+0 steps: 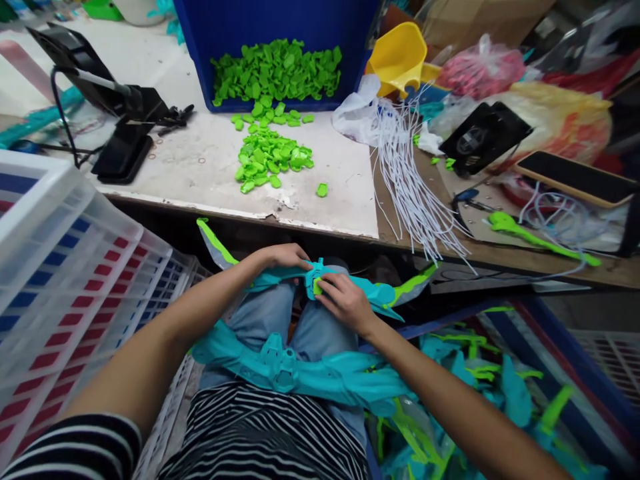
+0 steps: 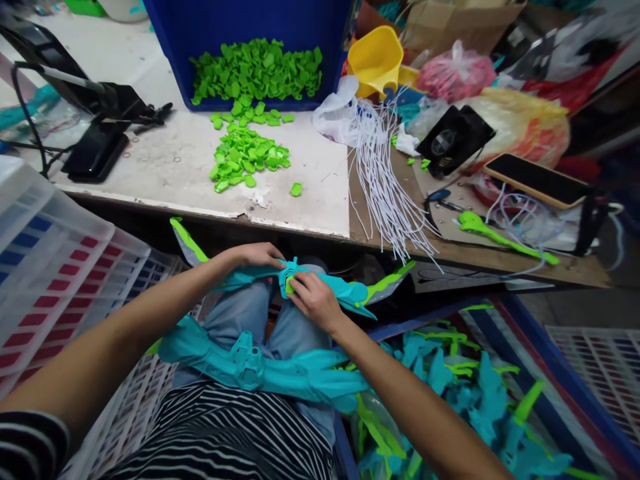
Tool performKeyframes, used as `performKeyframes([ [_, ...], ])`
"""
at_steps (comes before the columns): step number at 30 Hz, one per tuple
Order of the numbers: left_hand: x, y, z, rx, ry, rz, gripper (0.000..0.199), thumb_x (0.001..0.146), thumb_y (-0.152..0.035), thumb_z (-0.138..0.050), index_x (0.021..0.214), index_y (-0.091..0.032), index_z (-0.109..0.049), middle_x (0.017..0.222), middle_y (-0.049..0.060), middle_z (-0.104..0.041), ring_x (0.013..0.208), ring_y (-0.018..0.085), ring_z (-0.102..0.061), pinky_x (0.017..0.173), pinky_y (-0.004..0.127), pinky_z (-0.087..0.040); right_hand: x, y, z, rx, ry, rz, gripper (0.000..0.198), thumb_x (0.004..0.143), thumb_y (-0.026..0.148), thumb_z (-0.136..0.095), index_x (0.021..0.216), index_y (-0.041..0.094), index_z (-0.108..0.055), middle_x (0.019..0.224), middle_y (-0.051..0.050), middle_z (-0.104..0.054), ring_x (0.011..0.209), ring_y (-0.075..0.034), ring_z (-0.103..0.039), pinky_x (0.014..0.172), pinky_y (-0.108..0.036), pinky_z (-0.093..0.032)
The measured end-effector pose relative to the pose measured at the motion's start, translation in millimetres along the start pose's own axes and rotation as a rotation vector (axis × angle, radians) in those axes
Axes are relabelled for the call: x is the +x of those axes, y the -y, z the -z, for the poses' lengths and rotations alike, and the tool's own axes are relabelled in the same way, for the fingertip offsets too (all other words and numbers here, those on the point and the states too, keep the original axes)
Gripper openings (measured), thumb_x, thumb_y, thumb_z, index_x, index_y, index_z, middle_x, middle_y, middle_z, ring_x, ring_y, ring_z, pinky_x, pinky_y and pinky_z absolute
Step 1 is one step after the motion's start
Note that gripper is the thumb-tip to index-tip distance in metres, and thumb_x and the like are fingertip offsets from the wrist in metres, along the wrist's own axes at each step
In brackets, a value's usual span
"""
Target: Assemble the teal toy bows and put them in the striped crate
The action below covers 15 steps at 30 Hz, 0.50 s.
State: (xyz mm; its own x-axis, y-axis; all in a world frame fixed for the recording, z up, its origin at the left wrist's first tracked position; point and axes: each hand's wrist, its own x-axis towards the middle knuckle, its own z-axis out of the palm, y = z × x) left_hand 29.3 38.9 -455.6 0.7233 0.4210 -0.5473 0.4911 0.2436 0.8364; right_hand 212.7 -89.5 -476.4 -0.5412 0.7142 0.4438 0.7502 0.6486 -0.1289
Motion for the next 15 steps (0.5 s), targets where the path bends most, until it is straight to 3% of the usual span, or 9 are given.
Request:
performKeyframes([
  [4, 1, -1, -2, 0.024, -0.008, 0.004, 0.028, 0.072, -0.029, -0.065, 0.092, -0.011, -0.070, 0.066, 0.000, -0.067, 0.052, 0.012, -0.057, 0.060, 0.023, -0.047, 0, -9, -4, -0.007, -0.037, -0.005, 0.023, 0.090, 0.025, -0.051, 0.108, 0.015, -0.063, 0.104, -0.014, -0.065, 0.093, -0.022, -0.059, 0.079, -0.036, -0.054],
  [8, 1, -1, -1, 0.087, -0.005, -0.025, 0.036, 0.071, -0.034, -0.065, 0.099, -0.012, -0.069, 0.069, 0.000, -0.066, 0.055, 0.012, -0.056, 0.059, 0.023, -0.044, 3, -11, -5, 0.006, 0.015, -0.004, 0.023, 0.091, 0.026, -0.050, 0.107, 0.019, -0.065, 0.105, -0.012, -0.066, 0.092, -0.022, -0.059, 0.079, -0.036, -0.052],
  [12, 5, -2, 0, 0.324, -0.067, -0.134, 0.040, 0.065, -0.046, -0.069, 0.081, -0.010, -0.069, 0.063, -0.001, -0.060, 0.061, 0.012, -0.052, 0.059, 0.022, -0.038, 1, -10, -10, 0.036, 0.012, -0.085, 0.018, 0.089, 0.032, -0.054, 0.099, 0.021, -0.066, 0.106, -0.010, -0.065, 0.105, -0.026, -0.055, 0.086, -0.043, -0.047],
  [15, 9, -2, -3, 0.448, -0.108, -0.194, 0.043, 0.058, -0.052, -0.072, 0.069, -0.011, -0.064, 0.058, -0.003, -0.053, 0.060, 0.011, -0.047, 0.056, 0.022, -0.033, 0, -11, -14, 0.154, -0.006, -0.269, 0.023, 0.084, 0.036, -0.060, 0.101, 0.020, -0.061, 0.115, -0.012, -0.061, 0.113, -0.028, -0.053, 0.089, -0.045, -0.045],
])
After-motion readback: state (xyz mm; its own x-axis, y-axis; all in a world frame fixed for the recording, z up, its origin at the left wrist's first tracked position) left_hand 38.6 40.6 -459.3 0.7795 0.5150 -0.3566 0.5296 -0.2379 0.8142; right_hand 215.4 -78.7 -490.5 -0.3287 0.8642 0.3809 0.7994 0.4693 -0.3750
